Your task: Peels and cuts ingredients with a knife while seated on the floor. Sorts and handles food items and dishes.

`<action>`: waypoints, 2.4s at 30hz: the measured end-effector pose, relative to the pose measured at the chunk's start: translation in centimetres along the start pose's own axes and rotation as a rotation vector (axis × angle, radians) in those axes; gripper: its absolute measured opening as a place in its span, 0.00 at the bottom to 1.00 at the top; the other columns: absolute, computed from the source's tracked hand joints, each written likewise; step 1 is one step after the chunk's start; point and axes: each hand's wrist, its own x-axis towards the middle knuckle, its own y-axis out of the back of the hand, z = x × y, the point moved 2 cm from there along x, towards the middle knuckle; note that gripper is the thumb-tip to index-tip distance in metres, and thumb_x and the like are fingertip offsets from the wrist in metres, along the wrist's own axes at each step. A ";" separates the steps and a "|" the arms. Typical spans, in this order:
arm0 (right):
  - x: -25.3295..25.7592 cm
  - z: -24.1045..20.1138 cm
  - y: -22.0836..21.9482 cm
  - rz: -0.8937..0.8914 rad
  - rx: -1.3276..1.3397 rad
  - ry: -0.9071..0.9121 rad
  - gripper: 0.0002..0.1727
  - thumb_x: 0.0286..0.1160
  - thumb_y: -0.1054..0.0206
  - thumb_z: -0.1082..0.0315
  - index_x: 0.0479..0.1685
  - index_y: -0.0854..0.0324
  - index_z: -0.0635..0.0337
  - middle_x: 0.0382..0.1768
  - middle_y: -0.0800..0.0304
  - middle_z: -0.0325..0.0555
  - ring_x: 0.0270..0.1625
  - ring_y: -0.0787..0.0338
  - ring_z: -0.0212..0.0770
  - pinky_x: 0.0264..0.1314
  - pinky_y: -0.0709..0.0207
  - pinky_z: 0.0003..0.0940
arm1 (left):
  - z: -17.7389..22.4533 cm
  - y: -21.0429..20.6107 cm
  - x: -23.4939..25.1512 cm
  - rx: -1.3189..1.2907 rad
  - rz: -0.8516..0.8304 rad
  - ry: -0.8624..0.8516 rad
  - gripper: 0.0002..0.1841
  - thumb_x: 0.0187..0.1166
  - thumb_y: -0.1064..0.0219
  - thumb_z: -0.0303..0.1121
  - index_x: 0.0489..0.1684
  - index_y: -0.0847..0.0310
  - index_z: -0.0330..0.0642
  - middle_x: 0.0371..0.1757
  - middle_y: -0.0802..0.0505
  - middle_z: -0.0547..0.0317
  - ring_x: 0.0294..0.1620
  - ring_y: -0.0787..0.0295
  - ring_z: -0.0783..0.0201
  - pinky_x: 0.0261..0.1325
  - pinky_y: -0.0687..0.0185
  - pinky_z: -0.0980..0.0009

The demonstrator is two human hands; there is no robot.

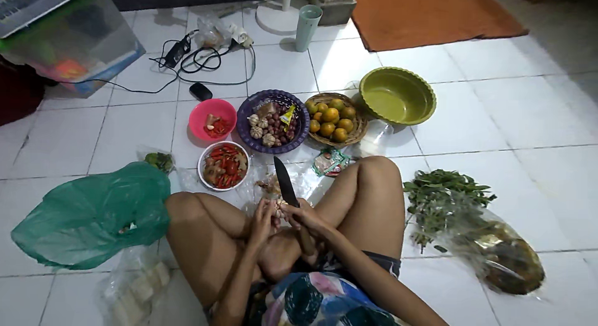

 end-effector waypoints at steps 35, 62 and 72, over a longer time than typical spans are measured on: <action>1.1 1.0 1.8 -0.248 0.074 -0.004 0.10 0.76 0.43 0.64 0.25 0.22 0.48 0.12 0.20 0.25 0.10 0.28 0.18 0.14 0.34 0.14 | -0.3 1.4 0.1 0.159 -0.146 -0.195 0.10 0.90 0.56 0.29 0.48 0.33 0.32 0.25 0.26 0.72 0.23 0.28 0.84 0.32 0.28 0.85; 0.7 0.5 1.3 -0.204 0.176 0.031 0.18 0.66 0.46 0.63 0.51 0.17 0.56 0.27 0.11 0.31 0.21 0.17 0.24 0.24 0.24 0.20 | 0.8 2.9 0.6 0.131 -0.125 -0.202 0.11 0.88 0.54 0.29 0.45 0.27 0.35 0.27 0.22 0.75 0.24 0.27 0.87 0.30 0.29 0.88; 1.1 0.1 0.5 0.001 0.033 -0.012 0.08 0.66 0.29 0.77 0.39 0.22 0.59 0.30 0.10 0.33 0.28 0.10 0.29 0.35 0.13 0.25 | 0.0 2.4 0.9 0.348 -0.175 -0.232 0.09 0.85 0.41 0.27 0.48 0.23 0.26 0.28 0.18 0.67 0.29 0.22 0.82 0.38 0.24 0.82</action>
